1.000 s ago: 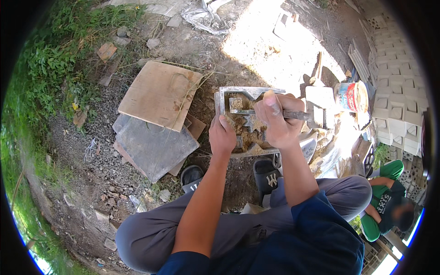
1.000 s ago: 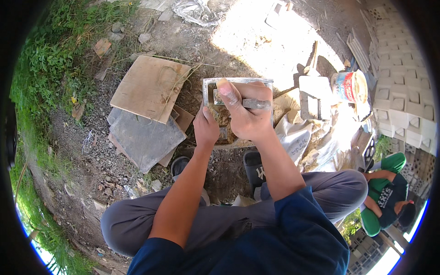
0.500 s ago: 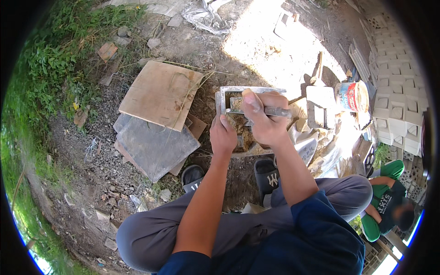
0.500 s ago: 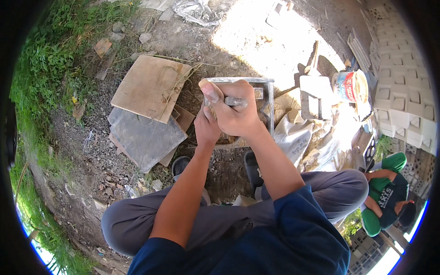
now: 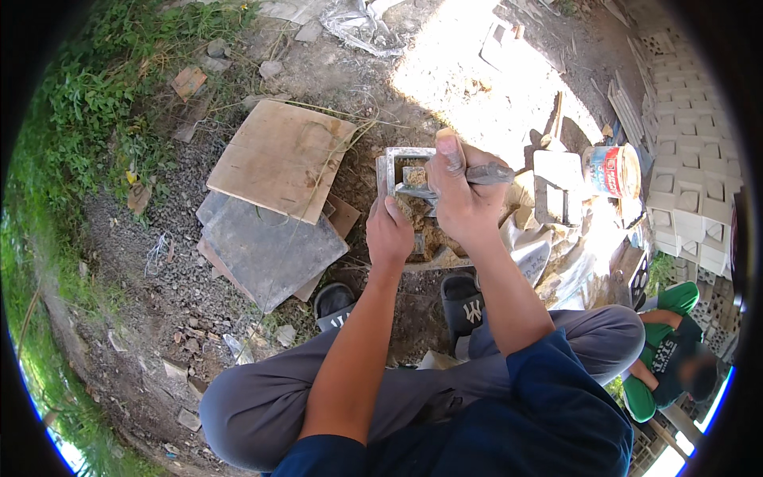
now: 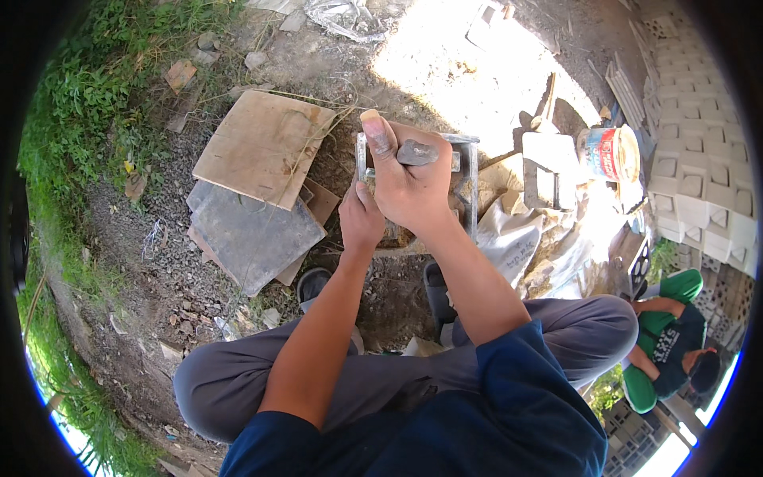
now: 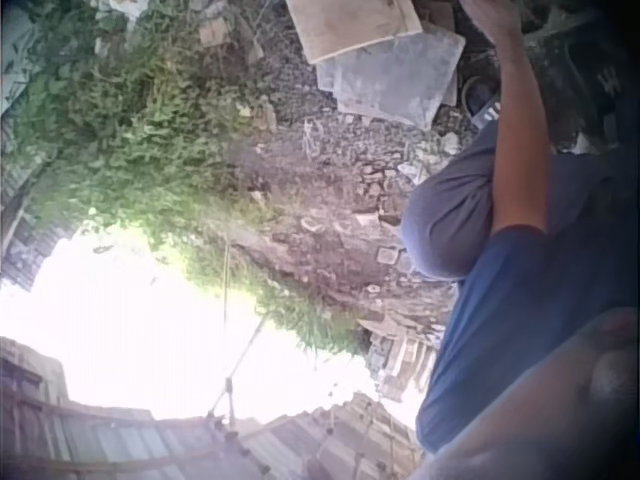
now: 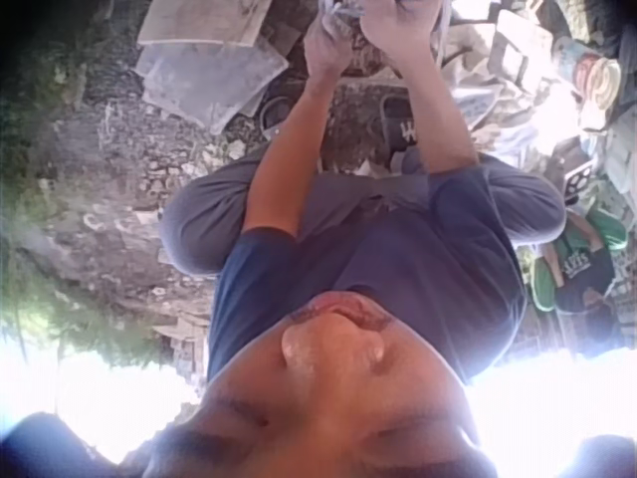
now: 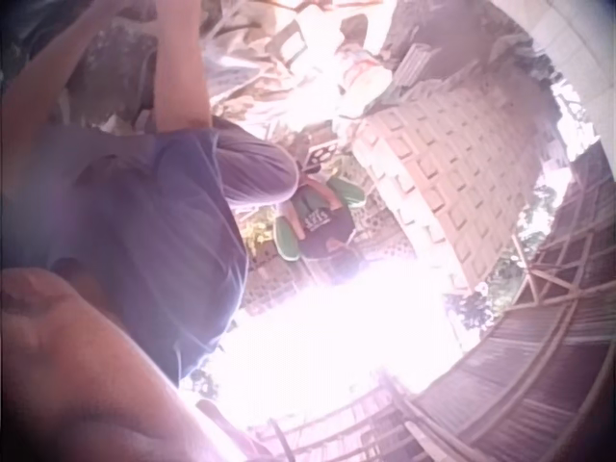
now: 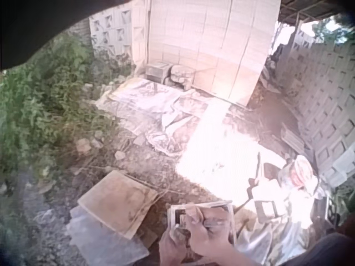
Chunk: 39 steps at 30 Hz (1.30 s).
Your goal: The person fills a star-shaped concrete mold by packing wet mixture into the compartments using a metal spatula and their hands.
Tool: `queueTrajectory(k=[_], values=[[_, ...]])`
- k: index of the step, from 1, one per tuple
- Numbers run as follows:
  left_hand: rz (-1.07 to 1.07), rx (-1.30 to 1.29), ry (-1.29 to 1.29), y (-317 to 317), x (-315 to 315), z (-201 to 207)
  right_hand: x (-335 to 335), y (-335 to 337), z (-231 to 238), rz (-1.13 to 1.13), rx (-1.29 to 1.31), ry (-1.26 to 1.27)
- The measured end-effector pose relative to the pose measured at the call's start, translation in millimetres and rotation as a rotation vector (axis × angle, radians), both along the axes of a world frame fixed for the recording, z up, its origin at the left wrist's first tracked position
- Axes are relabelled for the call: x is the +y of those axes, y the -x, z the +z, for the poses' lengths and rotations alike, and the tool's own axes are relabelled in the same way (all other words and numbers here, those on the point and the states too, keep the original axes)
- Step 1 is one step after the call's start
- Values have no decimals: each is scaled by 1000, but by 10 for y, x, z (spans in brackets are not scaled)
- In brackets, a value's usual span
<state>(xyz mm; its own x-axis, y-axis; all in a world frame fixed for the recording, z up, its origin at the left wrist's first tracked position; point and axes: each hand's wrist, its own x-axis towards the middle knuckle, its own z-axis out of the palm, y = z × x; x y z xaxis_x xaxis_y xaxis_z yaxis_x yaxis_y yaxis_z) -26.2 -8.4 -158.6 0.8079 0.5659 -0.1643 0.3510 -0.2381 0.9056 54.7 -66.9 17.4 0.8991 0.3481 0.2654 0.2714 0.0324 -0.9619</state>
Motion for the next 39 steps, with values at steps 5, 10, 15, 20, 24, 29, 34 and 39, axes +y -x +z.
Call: queueTrajectory(k=[5,10,15,20,24,29,34,39], values=[[-14,14,-53,20,22,-24,6,86,113,39,-152,-29],[8,19,-15,39,68,44,20,85,-37,-129,59,-145],[-22,56,-33,-8,12,15,17,91,-246,-205,-152,97],[16,-11,19,3,14,38,1,189,-2,-211,-45,-219],[45,2,65,30,42,-12,52,57,-102,-259,51,-113],[26,149,110,67,-34,-49,-60,222,-170,-393,-36,-48],[75,-1,106,18,87,-103,-105,375,82,-374,28,-301],[57,-83,165,59,-7,35,-150,435,-107,-369,3,-36]])
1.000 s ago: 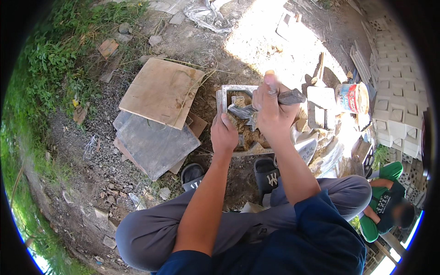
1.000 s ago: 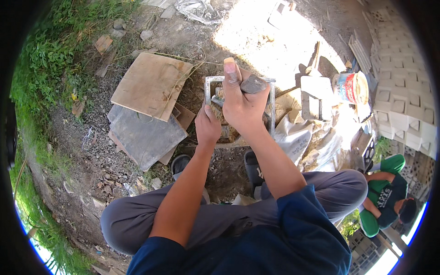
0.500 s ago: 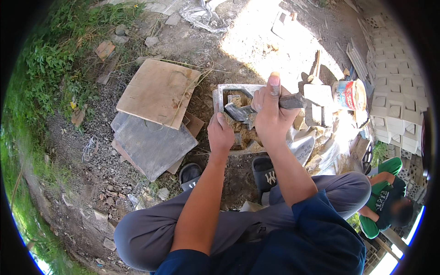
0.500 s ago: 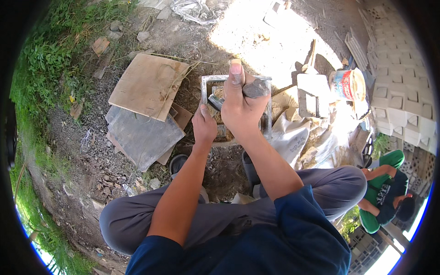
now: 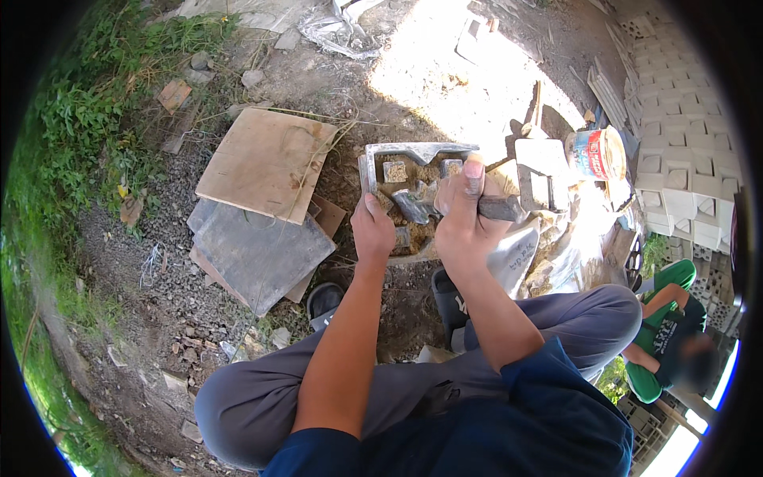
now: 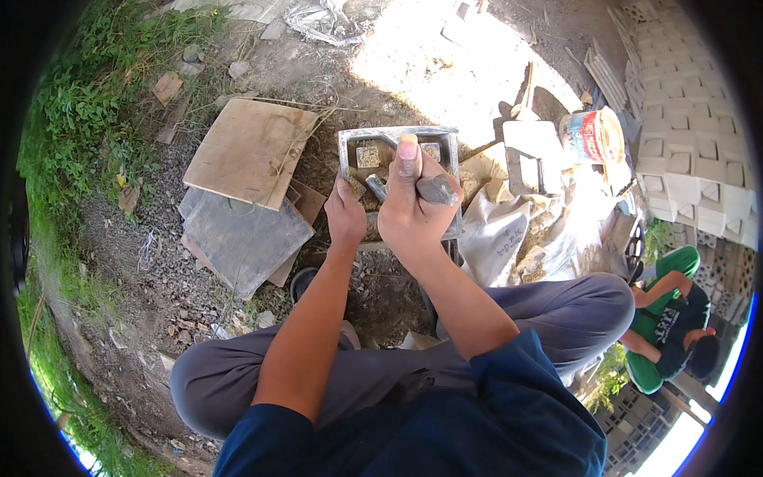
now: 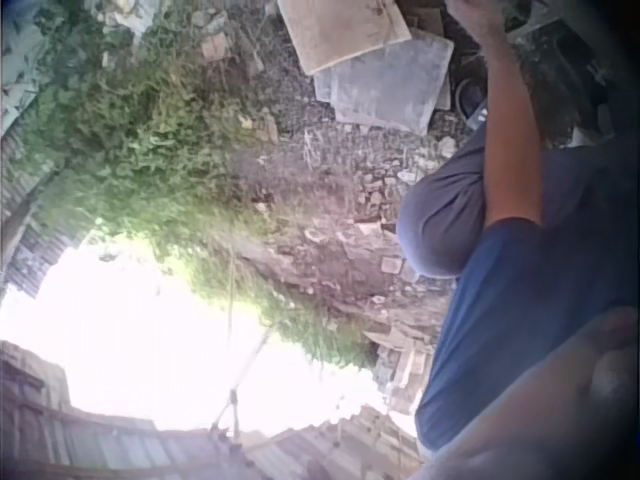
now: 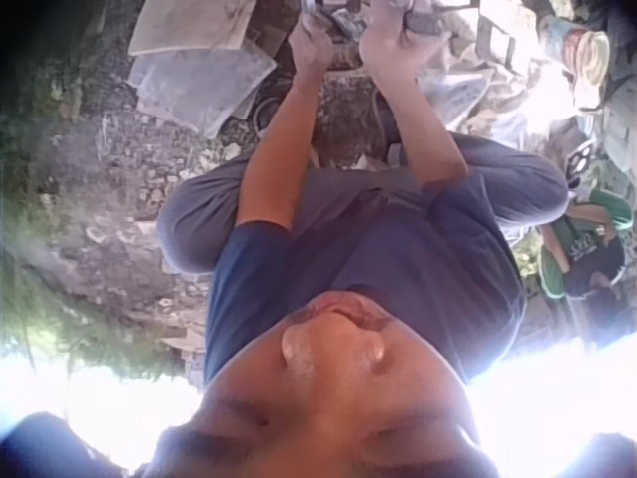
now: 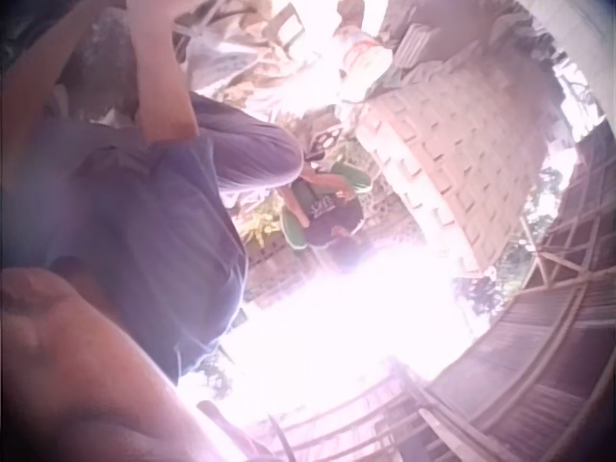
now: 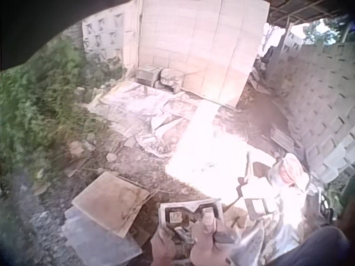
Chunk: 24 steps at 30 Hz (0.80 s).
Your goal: The person fills a star-shaped concrete mold by packing wet mixture into the compartments using a metal spatula and their hands.
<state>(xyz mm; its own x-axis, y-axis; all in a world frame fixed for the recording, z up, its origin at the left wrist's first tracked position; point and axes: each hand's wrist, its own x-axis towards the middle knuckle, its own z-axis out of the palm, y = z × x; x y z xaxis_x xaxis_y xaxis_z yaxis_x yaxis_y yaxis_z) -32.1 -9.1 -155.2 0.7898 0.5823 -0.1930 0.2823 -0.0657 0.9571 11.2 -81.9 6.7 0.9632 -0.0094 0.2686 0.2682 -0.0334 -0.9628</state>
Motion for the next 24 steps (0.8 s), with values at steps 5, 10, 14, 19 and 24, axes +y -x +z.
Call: queueTrajectory(k=[5,10,14,19,24], values=[[-13,18,-73,-1,-10,-58,-96,36,-73,22,-24,-41],[-20,109,-96,13,21,-33,-190,160,86,55,-12,-232],[-17,40,-88,8,29,-96,-232,53,8,84,29,-52],[-103,162,85,-71,-91,94,-472,121,-263,120,-113,177],[-15,-210,400,43,107,-421,-366,120,13,242,25,-88]])
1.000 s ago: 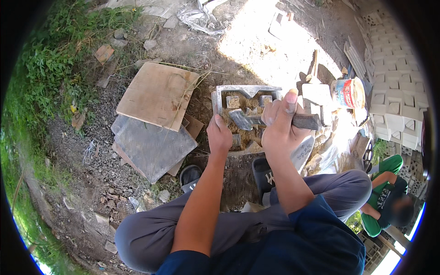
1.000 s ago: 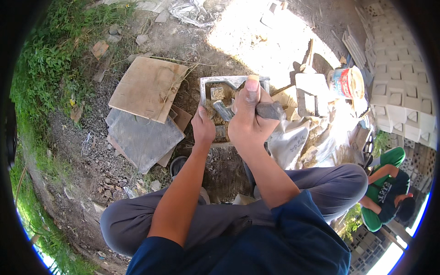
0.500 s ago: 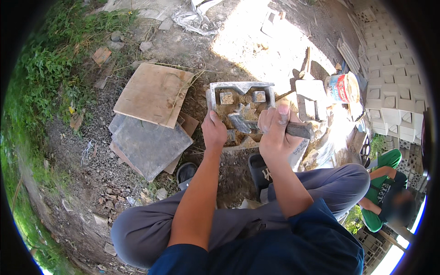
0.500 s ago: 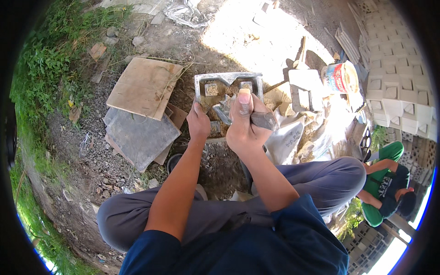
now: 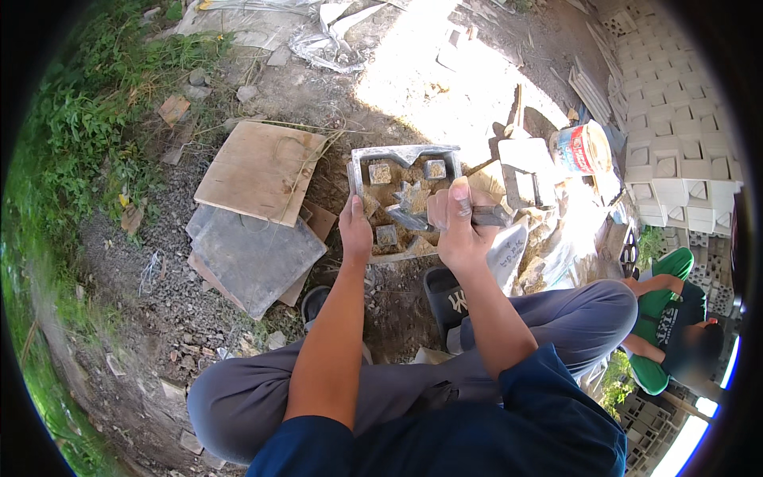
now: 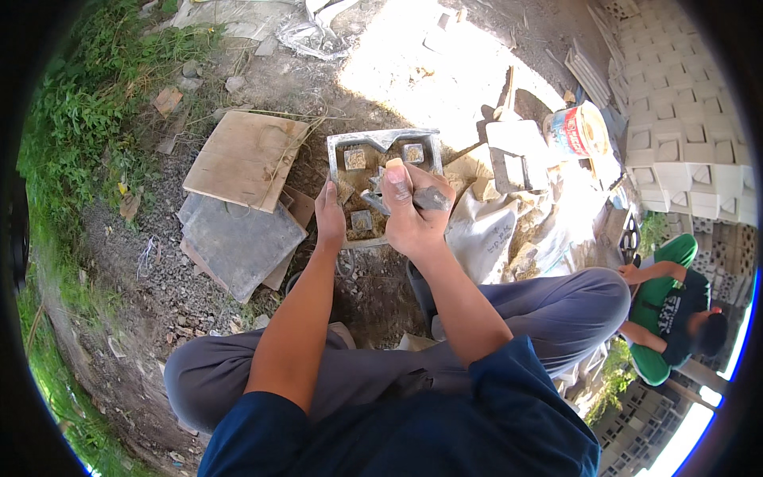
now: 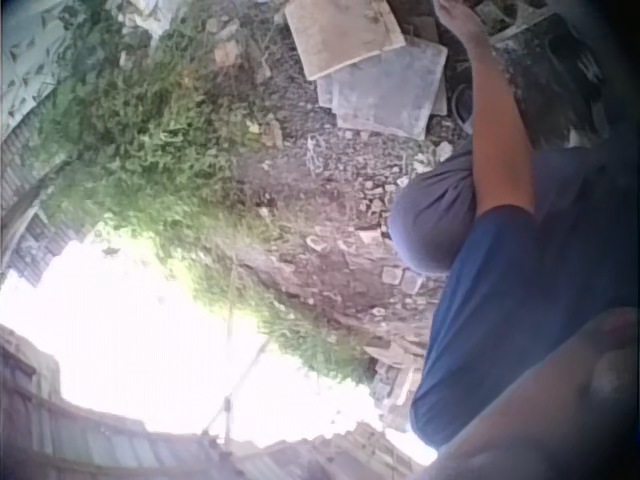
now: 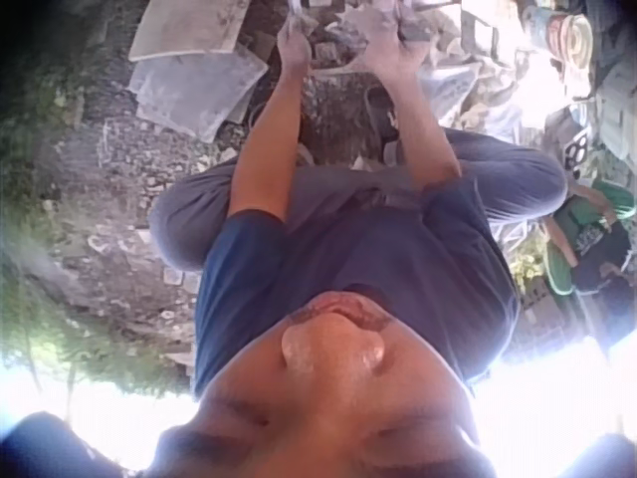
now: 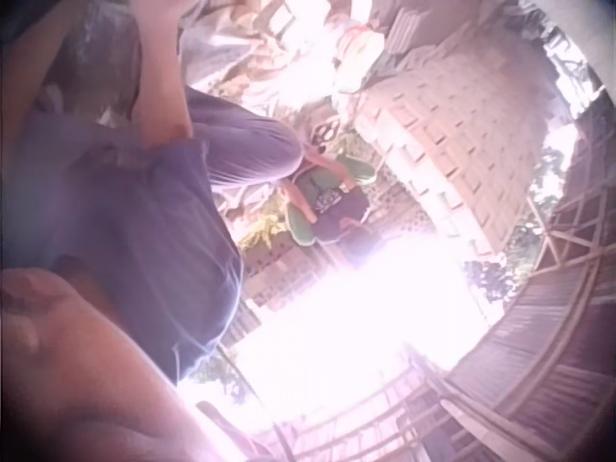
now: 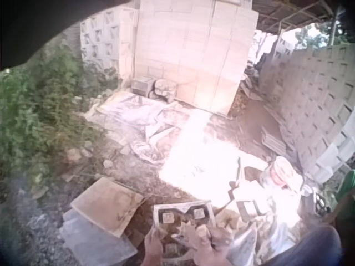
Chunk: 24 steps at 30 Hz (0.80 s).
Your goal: The person fills a star-shaped concrete mold by packing wet mixture into the compartments using a metal spatula and their hands.
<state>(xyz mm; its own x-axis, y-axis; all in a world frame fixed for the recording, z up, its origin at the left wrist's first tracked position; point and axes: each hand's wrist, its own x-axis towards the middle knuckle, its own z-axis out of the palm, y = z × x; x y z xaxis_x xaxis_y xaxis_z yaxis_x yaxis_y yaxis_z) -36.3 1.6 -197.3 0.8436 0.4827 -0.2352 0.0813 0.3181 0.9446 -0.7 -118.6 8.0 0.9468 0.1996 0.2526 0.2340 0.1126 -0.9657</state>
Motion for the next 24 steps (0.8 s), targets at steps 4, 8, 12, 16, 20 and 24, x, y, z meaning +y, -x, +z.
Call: queueTrajectory(k=[4,8,12,16,20,24], values=[[-7,-49,175,3,-54,-18,-90,-13,-77,76,-67,110],[1,-88,67,-50,-55,65,-21,-8,77,130,-125,11],[-26,-38,96,15,6,119,64,-100,57,212,-70,131],[-8,-58,55,7,-18,93,28,-58,95,193,-135,-70],[-31,-44,74,-21,-35,181,65,-187,77,271,-119,131],[-56,-84,34,-41,-9,109,154,-138,158,250,-202,158]])
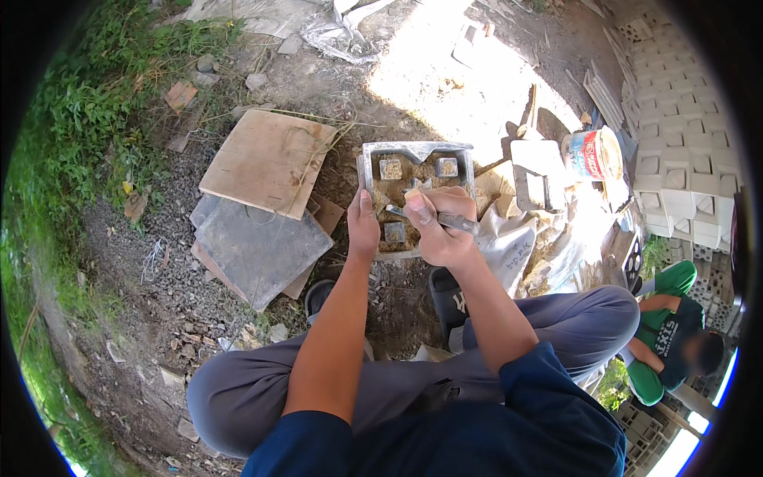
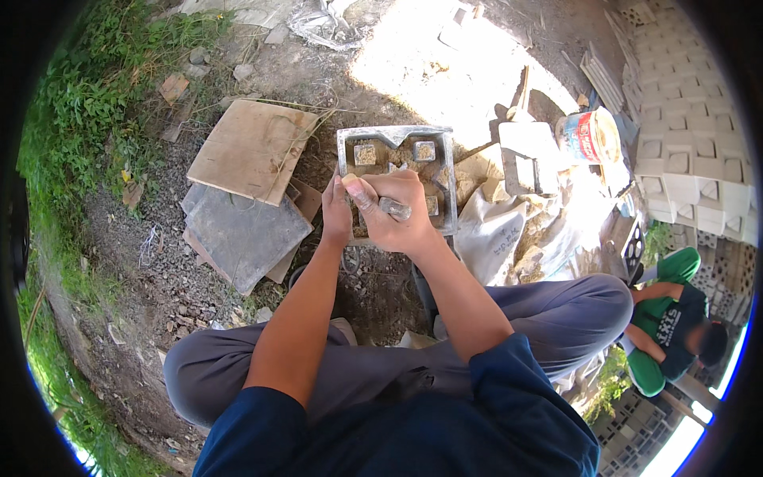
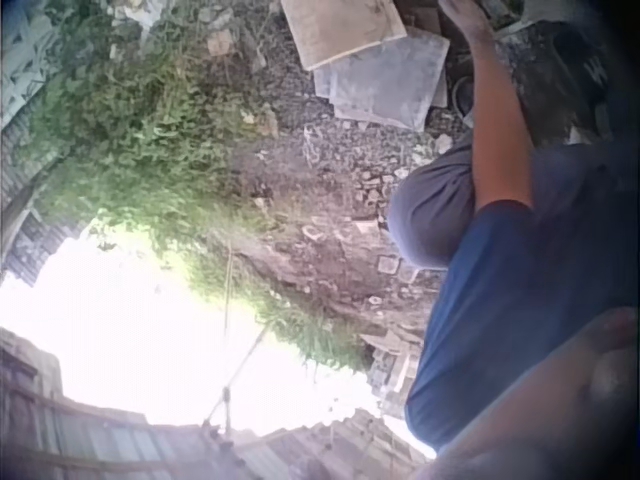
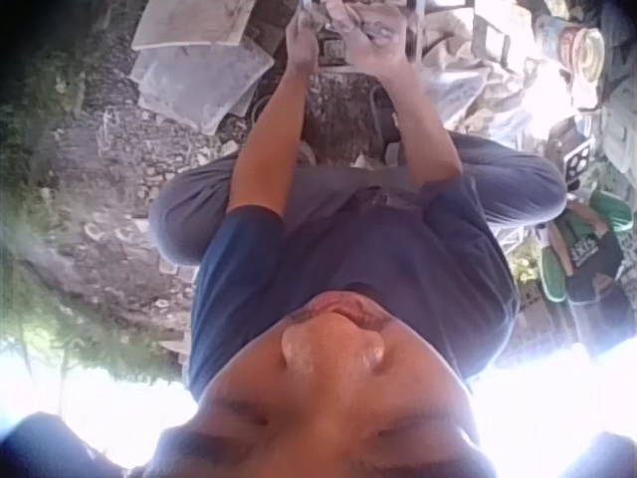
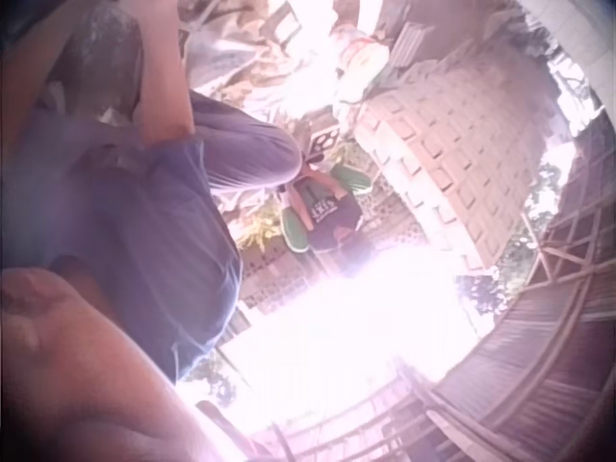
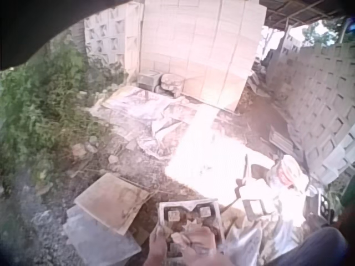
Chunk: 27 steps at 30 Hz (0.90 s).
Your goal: The person fills a star-shaped concrete mold by packing wet mixture into the compartments using a metal spatula and their hands.
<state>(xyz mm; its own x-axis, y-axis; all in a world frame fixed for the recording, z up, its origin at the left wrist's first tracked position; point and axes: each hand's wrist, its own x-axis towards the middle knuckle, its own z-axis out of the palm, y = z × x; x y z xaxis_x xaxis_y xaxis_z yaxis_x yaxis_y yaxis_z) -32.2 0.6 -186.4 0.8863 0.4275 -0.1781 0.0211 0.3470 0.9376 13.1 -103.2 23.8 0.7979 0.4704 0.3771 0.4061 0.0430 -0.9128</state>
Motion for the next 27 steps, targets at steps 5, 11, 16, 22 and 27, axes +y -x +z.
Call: queueTrajectory(k=[5,11,16,22,27], values=[[20,11,55,-8,-29,40,-47,-24,-78,10,51,-31],[45,61,31,91,-26,-23,-86,54,-38,81,34,-115],[9,-15,55,33,5,56,-48,-48,-68,95,166,-44],[-14,69,16,39,-5,113,-84,-132,85,162,5,-109],[40,18,6,20,17,-118,-143,-75,178,154,32,-30]])
